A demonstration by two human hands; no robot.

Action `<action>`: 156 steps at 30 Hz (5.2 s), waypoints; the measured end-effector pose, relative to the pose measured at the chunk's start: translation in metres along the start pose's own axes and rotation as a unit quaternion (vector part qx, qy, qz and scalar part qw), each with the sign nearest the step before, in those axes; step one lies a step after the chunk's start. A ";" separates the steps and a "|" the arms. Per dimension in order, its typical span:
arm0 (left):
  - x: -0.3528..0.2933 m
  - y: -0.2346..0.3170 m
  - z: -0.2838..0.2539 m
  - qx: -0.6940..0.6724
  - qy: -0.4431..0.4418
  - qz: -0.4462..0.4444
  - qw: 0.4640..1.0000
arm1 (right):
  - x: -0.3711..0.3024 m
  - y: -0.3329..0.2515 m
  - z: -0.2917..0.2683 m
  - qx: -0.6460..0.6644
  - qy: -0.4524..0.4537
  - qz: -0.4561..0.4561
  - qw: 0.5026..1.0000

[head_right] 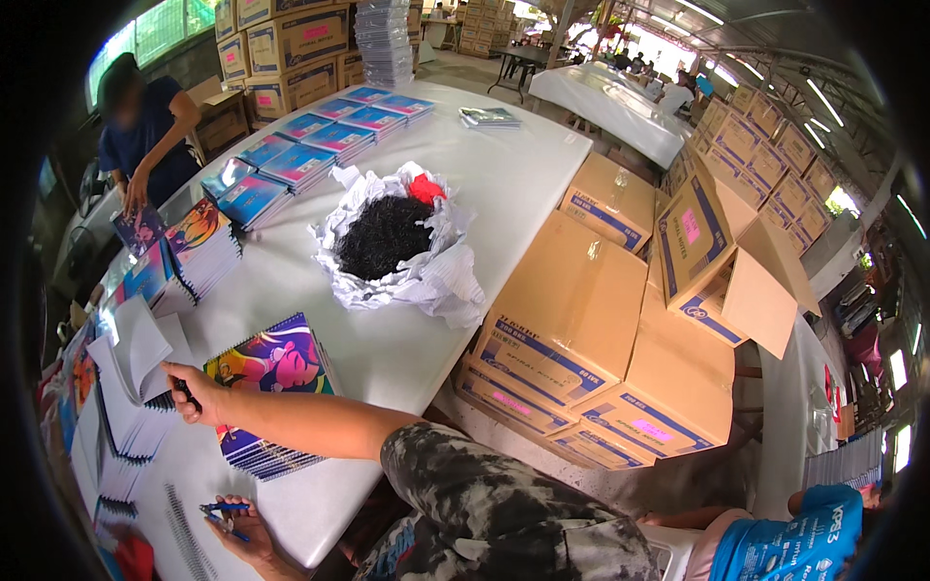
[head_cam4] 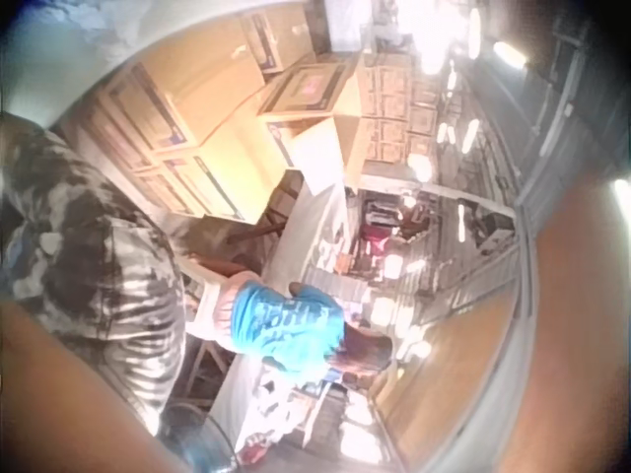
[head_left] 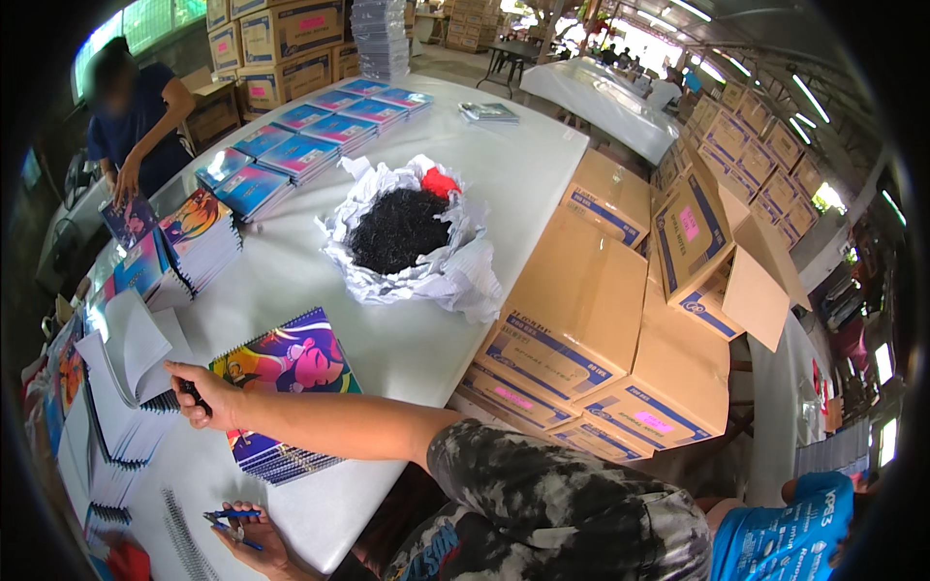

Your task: The person assembles spiral-bound notebooks by inserting metal spirals into punched holes, then uses pliers to trim the spiral ends. They stack the finished notebooks and place them into a cardboard box.

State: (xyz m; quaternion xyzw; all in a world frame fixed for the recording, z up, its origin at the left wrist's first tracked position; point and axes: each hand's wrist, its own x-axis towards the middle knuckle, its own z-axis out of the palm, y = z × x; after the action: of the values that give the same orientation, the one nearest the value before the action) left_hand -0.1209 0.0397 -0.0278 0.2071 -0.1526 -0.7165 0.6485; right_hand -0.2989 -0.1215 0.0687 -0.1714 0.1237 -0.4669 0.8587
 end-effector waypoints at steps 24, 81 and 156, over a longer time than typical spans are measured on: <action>0.000 -0.001 0.009 -0.006 0.040 -0.004 0.999 | -0.013 -0.016 0.040 -0.029 -0.075 -0.042 0.996; 0.002 -0.004 0.020 -0.001 0.060 -0.007 0.998 | -0.074 -0.098 0.013 -0.833 -0.075 -0.350 0.423; 0.001 -0.004 0.029 0.035 0.089 -0.001 0.995 | -0.083 -0.037 0.003 -0.852 -0.272 -0.158 0.419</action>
State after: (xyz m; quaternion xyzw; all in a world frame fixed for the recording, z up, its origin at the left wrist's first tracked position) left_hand -0.1388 0.0375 -0.0047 0.2928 -0.1190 -0.6900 0.6512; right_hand -0.3696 -0.0697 0.0905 -0.9496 0.1891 -0.1795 0.1740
